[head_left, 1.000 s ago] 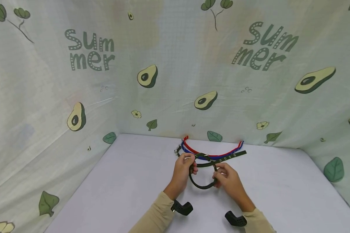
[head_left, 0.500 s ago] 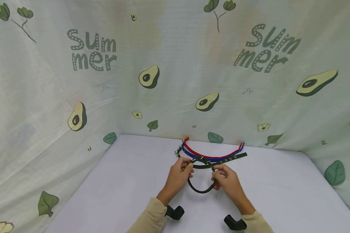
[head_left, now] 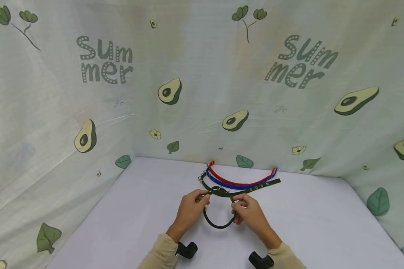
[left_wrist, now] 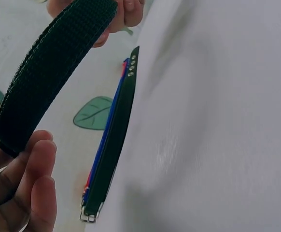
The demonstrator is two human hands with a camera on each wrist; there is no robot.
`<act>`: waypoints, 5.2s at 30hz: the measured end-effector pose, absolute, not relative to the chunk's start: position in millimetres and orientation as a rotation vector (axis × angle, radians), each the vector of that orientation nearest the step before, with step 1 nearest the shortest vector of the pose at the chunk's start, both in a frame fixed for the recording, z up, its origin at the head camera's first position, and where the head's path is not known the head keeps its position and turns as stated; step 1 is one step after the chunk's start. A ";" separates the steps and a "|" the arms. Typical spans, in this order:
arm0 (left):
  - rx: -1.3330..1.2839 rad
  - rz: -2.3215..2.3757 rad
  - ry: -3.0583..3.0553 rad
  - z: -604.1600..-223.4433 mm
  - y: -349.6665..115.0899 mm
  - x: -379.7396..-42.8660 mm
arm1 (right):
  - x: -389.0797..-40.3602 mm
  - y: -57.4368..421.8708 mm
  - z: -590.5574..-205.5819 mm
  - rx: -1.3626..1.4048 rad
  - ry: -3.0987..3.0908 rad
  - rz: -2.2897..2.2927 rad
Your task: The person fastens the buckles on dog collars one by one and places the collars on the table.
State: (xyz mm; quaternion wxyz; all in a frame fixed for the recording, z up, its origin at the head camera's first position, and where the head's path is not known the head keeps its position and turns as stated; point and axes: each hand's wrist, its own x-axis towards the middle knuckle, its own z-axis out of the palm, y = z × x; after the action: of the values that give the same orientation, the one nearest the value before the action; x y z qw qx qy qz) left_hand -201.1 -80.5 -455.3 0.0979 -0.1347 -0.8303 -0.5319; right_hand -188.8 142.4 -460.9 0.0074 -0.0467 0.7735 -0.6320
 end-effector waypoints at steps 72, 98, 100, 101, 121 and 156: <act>0.125 -0.973 -2.930 -468.9 -182.7 -202.6 | -211.2 44.0 -481.3 -0.306 2.375 -1.701; 0.183 -0.932 -2.821 -464.6 -175.5 -206.3 | -205.9 78.9 -477.3 -0.250 2.485 -1.697; 0.179 -0.950 -2.801 -462.5 -172.8 -206.8 | -205.6 86.1 -474.7 -0.243 2.505 -1.690; 0.174 -0.960 -2.793 -461.6 -171.2 -207.3 | -205.6 89.6 -473.2 -0.236 2.514 -1.684; -0.139 -1.358 -2.797 -438.8 -110.4 -223.4 | -213.5 172.6 -456.7 0.090 2.652 -1.724; -0.287 -0.775 -2.745 -455.4 -28.7 -239.5 | -225.9 216.1 -470.6 0.302 2.797 -1.592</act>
State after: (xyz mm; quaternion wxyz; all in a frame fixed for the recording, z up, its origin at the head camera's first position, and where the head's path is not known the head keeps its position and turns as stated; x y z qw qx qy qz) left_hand -239.5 -28.7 -455.4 0.1373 -0.0991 -0.9485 -0.2677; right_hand -225.9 216.1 -470.6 -0.0454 0.0934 0.8644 -0.4919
